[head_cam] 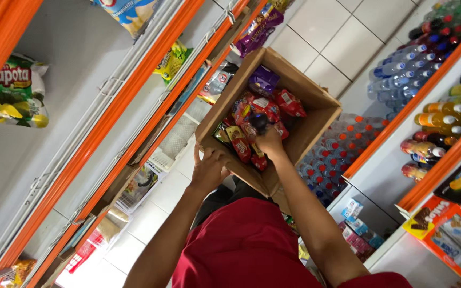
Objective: The person uses a handheld scanner to scan barcodes on snack packages and places the items into a cardboard box.
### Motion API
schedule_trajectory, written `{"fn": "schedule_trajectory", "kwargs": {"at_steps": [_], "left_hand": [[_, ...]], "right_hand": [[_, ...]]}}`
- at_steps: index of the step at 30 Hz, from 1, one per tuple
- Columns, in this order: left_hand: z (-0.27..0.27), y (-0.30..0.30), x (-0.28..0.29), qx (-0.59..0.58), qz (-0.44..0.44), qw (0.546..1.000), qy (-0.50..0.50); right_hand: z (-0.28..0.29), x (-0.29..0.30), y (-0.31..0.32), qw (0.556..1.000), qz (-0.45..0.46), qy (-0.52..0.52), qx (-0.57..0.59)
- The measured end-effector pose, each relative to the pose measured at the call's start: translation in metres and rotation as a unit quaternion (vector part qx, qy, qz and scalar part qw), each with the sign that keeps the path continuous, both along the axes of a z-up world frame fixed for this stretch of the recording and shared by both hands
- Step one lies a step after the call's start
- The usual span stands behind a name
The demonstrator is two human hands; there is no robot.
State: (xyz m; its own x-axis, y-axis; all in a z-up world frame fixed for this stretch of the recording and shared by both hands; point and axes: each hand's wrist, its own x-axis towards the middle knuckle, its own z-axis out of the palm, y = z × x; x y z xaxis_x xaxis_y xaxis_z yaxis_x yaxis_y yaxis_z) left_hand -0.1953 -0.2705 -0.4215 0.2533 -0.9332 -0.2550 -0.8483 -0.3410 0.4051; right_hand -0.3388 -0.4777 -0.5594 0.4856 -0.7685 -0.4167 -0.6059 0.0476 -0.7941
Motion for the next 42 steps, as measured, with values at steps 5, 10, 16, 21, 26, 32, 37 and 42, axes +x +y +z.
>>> {"fn": "schedule_trajectory", "kwargs": {"at_steps": [5,10,16,21,26,32,37,42], "left_hand": [[0.006,0.001,-0.003,-0.009,0.004,1.000,-0.024],[0.008,-0.003,-0.004,-0.011,0.003,0.999,-0.035],[0.007,-0.002,-0.004,0.017,0.008,1.000,-0.015],[0.015,-0.004,-0.001,0.001,0.026,0.999,0.035],[0.045,-0.011,0.005,0.015,0.064,0.982,0.177],[0.067,-0.029,-0.017,-0.066,0.214,0.844,0.487],[0.075,-0.024,-0.030,-0.123,0.359,0.720,0.581],[0.090,0.004,-0.031,-0.163,0.314,0.718,0.600]], "right_hand": [[-0.036,0.016,0.019,0.943,0.159,0.232,-0.176],[-0.046,0.013,0.022,0.940,0.164,0.287,-0.080],[-0.005,0.010,-0.019,0.930,-0.095,0.175,0.310],[0.074,0.003,-0.021,0.868,-0.173,-0.092,0.456],[0.146,-0.002,-0.001,0.964,-0.066,-0.103,0.238],[0.204,-0.014,0.046,0.983,0.057,-0.170,0.034],[0.203,-0.025,0.061,0.955,-0.078,-0.247,0.144],[0.200,-0.030,0.058,0.935,-0.132,-0.310,0.113]]}}
